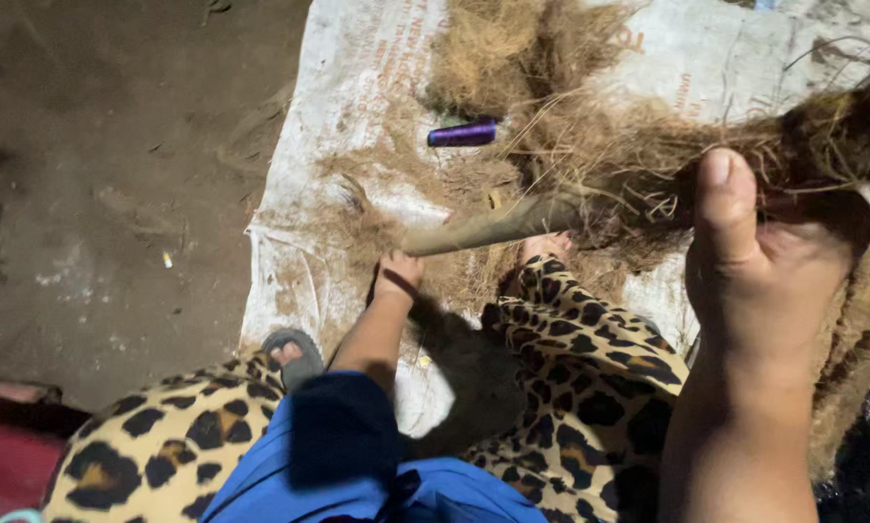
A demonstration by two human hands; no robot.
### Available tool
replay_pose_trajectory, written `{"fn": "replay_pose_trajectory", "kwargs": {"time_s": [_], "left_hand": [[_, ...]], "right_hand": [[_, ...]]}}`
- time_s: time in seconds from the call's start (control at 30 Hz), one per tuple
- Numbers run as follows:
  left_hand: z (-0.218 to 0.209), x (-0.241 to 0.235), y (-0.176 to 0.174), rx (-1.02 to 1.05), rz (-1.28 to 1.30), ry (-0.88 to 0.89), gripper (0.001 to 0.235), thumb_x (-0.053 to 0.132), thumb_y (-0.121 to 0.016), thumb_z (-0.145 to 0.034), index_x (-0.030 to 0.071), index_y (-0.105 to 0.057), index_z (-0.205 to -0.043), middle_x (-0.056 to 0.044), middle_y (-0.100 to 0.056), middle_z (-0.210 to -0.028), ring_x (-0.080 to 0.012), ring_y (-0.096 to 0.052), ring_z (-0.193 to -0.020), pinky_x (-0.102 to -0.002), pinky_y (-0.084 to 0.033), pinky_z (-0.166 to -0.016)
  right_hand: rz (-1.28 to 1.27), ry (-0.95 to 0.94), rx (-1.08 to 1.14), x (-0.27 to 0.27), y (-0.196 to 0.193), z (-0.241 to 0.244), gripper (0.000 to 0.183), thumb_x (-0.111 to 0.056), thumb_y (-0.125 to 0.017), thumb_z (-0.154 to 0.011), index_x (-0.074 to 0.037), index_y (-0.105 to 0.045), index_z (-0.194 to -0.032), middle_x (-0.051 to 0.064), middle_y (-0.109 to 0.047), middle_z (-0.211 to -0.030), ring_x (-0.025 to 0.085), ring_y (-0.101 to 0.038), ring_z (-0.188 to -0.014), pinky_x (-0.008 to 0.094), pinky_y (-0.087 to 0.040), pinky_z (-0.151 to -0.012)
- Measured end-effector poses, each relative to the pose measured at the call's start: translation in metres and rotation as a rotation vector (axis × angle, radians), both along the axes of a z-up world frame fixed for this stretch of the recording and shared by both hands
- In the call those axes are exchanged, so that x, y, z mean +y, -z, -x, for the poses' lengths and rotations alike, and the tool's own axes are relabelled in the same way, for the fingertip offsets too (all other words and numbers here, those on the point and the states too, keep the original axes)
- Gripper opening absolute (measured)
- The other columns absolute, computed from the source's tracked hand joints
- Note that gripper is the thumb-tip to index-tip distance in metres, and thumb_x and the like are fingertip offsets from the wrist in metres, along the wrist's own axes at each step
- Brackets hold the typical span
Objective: The person sits on the ground and wraps fibrous material around a wooden stick to form a broom head. They repeatedly gather fibers, wrap them around the stick, and secure them with a purple thread using a small tool.
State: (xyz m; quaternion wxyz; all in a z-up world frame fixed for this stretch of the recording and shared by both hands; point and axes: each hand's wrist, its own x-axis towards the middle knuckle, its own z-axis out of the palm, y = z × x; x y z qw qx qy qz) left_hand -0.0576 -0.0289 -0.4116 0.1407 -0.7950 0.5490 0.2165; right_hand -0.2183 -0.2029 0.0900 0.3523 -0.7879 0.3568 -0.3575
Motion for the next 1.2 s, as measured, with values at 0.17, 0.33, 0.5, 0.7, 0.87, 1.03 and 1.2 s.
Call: {"fn": "replay_pose_trajectory", "kwargs": {"time_s": [0.17, 0.33, 0.5, 0.7, 0.87, 1.03, 1.2], "left_hand": [[-0.003, 0.0, -0.007, -0.037, 0.039, 0.06, 0.032, 0.023, -0.05, -0.098, 0.016, -0.068, -0.124, -0.014, -0.066, -0.123, -0.032, -0.055, -0.121, -0.05, -0.042, -0.099], [-0.011, 0.005, -0.042, 0.197, 0.02, 0.047, 0.026, 0.024, -0.057, -0.089, 0.017, -0.078, -0.103, -0.012, -0.066, -0.122, -0.0308, -0.052, -0.128, -0.052, -0.039, -0.106], [-0.07, -0.001, -0.059, 0.413, 0.035, -0.222, 0.029, 0.012, -0.063, -0.083, 0.012, -0.076, -0.109, -0.021, -0.071, -0.12, -0.0373, -0.067, -0.113, -0.046, -0.052, -0.099], [-0.145, -0.025, -0.128, 0.457, 0.273, -0.273, 0.039, 0.009, -0.063, -0.083, 0.015, -0.071, -0.12, -0.019, -0.07, -0.119, -0.0394, -0.065, -0.11, -0.049, -0.052, -0.095], [-0.171, -0.036, -0.236, 0.476, 0.345, -0.194, 0.04, 0.01, -0.06, -0.085, 0.016, -0.071, -0.123, -0.02, -0.071, -0.114, -0.0387, -0.067, -0.107, -0.048, -0.053, -0.094], [-0.182, -0.013, -0.314, 0.661, 0.428, -0.4, 0.038, 0.01, -0.06, -0.085, 0.013, -0.07, -0.122, -0.021, -0.073, -0.11, -0.0406, -0.067, -0.105, -0.048, -0.054, -0.088], [-0.173, 0.025, -0.353, 0.377, 0.683, -0.378, 0.039, 0.006, -0.057, -0.091, 0.003, -0.062, -0.13, -0.03, -0.068, -0.115, -0.0446, -0.065, -0.112, -0.048, -0.051, -0.097]], "right_hand": [[-0.055, -0.026, -0.027, 0.0, 0.003, 0.003, 0.037, -0.018, -0.07, -0.117, -0.005, -0.058, -0.085, -0.003, -0.054, -0.076, 0.009, -0.046, -0.067, 0.023, -0.032, -0.064], [-0.151, -0.036, -0.146, -0.006, 0.016, 0.007, 0.025, -0.01, -0.071, -0.118, -0.002, -0.059, -0.098, -0.001, -0.056, -0.086, 0.009, -0.047, -0.073, 0.023, -0.036, -0.071], [-0.071, 0.003, -0.053, -0.011, 0.015, -0.002, 0.03, -0.017, -0.071, -0.116, -0.003, -0.06, -0.092, -0.003, -0.057, -0.084, 0.008, -0.049, -0.073, 0.023, -0.037, -0.068], [0.079, -0.082, 0.112, -0.024, 0.014, -0.013, 0.019, -0.017, -0.07, -0.108, -0.002, -0.069, -0.098, 0.0, -0.067, -0.087, 0.009, -0.059, -0.075, 0.026, -0.047, -0.071], [-0.07, -0.069, 0.128, -0.021, 0.025, -0.015, 0.023, -0.021, -0.077, -0.101, 0.001, -0.071, -0.105, 0.003, -0.07, -0.09, 0.012, -0.059, -0.072, 0.029, -0.048, -0.067], [-0.073, -0.187, 0.068, -0.014, 0.03, -0.014, 0.024, -0.021, -0.076, -0.099, 0.002, -0.07, -0.105, 0.005, -0.073, -0.092, 0.011, -0.064, -0.079, 0.029, -0.053, -0.073], [0.082, -0.126, 0.346, -0.007, 0.036, -0.024, 0.028, -0.024, -0.081, -0.093, 0.0, -0.075, -0.106, 0.011, -0.074, -0.085, 0.018, -0.067, -0.068, 0.034, -0.052, -0.065]]}}
